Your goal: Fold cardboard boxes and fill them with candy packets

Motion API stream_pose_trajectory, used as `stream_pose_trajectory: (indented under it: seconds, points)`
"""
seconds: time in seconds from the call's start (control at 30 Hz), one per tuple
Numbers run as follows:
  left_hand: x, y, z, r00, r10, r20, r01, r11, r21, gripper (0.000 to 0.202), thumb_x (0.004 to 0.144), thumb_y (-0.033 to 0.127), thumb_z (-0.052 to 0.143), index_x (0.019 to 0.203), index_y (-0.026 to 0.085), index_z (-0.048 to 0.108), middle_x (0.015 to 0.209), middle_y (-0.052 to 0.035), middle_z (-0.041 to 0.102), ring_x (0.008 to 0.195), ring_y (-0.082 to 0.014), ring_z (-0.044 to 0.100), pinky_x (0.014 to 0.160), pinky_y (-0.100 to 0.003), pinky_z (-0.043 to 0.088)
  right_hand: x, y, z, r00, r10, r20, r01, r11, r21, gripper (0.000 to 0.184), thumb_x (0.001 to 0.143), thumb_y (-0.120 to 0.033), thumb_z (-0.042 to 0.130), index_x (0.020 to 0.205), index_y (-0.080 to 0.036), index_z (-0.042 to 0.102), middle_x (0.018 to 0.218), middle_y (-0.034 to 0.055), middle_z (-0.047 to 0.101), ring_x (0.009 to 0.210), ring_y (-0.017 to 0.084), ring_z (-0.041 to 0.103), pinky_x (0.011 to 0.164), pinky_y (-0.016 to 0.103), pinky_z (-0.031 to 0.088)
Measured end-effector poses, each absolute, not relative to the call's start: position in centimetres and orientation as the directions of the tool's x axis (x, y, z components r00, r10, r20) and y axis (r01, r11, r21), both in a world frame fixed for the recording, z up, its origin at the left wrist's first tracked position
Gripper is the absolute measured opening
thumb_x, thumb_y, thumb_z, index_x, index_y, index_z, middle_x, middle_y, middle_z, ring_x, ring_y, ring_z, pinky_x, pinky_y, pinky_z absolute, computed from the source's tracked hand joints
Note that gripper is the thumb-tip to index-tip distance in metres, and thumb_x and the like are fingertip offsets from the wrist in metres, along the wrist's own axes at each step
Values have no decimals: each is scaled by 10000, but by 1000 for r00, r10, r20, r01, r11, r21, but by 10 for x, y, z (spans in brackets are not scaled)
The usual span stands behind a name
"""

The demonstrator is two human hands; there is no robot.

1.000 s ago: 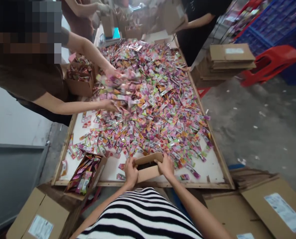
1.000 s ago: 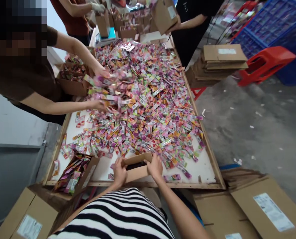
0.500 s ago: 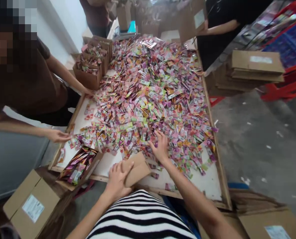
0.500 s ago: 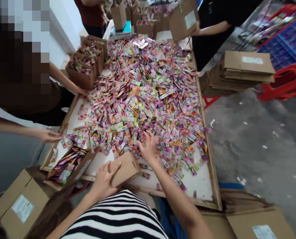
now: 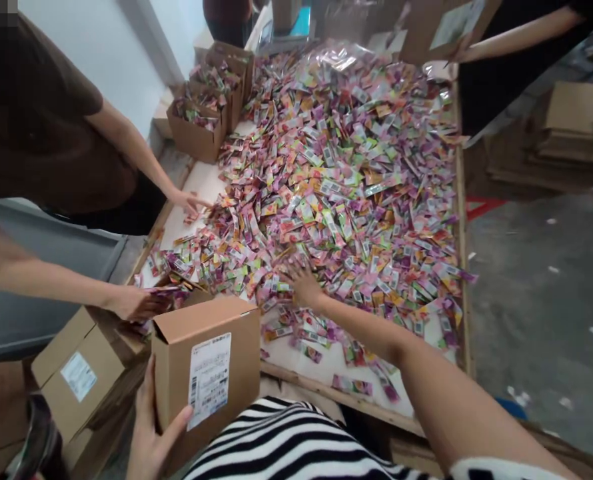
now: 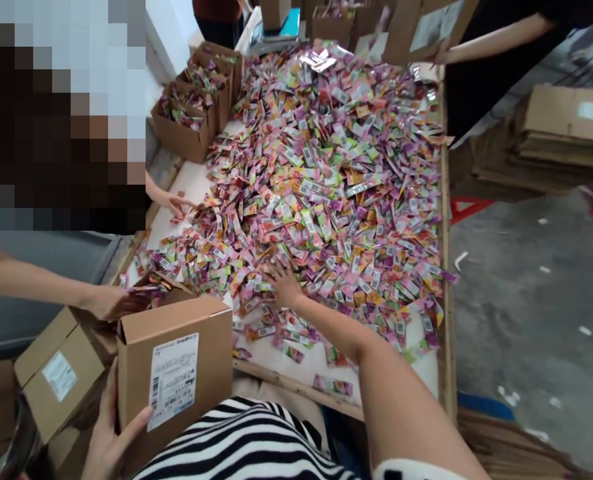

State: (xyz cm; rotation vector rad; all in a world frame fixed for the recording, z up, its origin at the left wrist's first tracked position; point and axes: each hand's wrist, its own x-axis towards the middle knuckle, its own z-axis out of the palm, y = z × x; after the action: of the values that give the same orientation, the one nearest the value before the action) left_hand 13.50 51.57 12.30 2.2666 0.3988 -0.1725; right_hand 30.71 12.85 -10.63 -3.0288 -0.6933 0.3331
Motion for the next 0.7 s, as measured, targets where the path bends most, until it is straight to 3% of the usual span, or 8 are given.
stream_pose_trajectory:
  seconds: [0.07, 0.17, 0.23, 0.33, 0.43, 0.5, 0.6, 0.7]
  points:
    - [138, 512, 119, 926, 251, -282, 376, -548, 747, 960, 841, 604, 667, 1642, 353, 200, 1627, -75, 375, 1510, -388, 321, 1255, -591, 205, 293, 127, -112, 848, 474, -237, 480, -877, -38, 1165, 643, -485, 872, 1628, -251, 296, 1713, 136, 180, 1565, 427, 126, 1248, 643, 68]
    - [144, 509, 114, 915, 274, -295, 396, -476, 786, 953, 836, 589, 687, 1636, 360, 223, 1695, -27, 285, 1556, -367, 242, 1281, -551, 148, 304, 132, -121, 836, 479, -267, 488, -872, -35, 993, 731, -340, 817, 1606, -274, 353, 1678, 120, 305, 1556, 397, 191, 1251, 633, 96]
    - [147, 506, 113, 904, 304, -300, 413, -443, 796, 946, 833, 586, 694, 1632, 372, 235, 1703, 4, 276, 1566, -355, 222, 1286, -525, 156, 326, 134, -123, 867, 434, -243, 444, -896, -17, 829, 795, -256, 745, 1564, -291, 436, 1648, 118, 369, 1553, 382, 211, 1241, 652, 99]
    - [150, 503, 112, 880, 352, -318, 446, -388, 806, 970, 801, 593, 724, 1625, 377, 260, 1685, 17, 321, 1557, -360, 250, 1279, -509, 210, 361, 136, -119, 922, 347, -170, 359, -932, 43, 672, 846, -154, 650, 1489, -310, 533, 1667, 115, 327, 1549, 384, 212, 1208, 705, 121]
    - [151, 504, 109, 872, 380, -310, 441, -332, 834, 982, 774, 586, 753, 1616, 354, 304, 1666, -1, 363, 1554, -366, 255, 1280, -504, 213, 380, 136, -110, 944, 301, -133, 310, -949, 50, 577, 916, -111, 528, 1461, -299, 553, 1629, 154, 382, 1482, 387, 330, 1156, 726, 225]
    - [151, 508, 103, 873, 393, -289, 417, -296, 859, 956, 765, 571, 768, 1596, 335, 360, 1646, -18, 398, 1551, -366, 264, 1284, -497, 201, 385, 135, -100, 950, 287, -124, 293, -956, 28, 544, 952, -101, 446, 1455, -279, 552, 1538, 190, 489, 1389, 369, 436, 1118, 683, 321]
    - [150, 516, 89, 852, 433, -294, 409, -200, 890, 902, 738, 559, 789, 1536, 291, 467, 1567, -58, 507, 1509, -372, 354, 1280, -498, 220, 389, 129, -77, 960, 256, -116, 254, -967, -35, 528, 964, -88, 382, 1431, -252, 565, 1403, 196, 596, 1275, 335, 521, 1026, 525, 461]
    - [149, 525, 72, 772, 456, -443, 480, 39, 877, 929, 663, 542, 832, 1481, 228, 524, 1391, -105, 659, 1360, -404, 547, 1182, -528, 415, 392, 119, -45, 986, 148, -73, 134, -977, -163, 553, 897, -98, 497, 1426, -248, 559, 1361, 163, 632, 1222, 307, 564, 931, 376, 504]
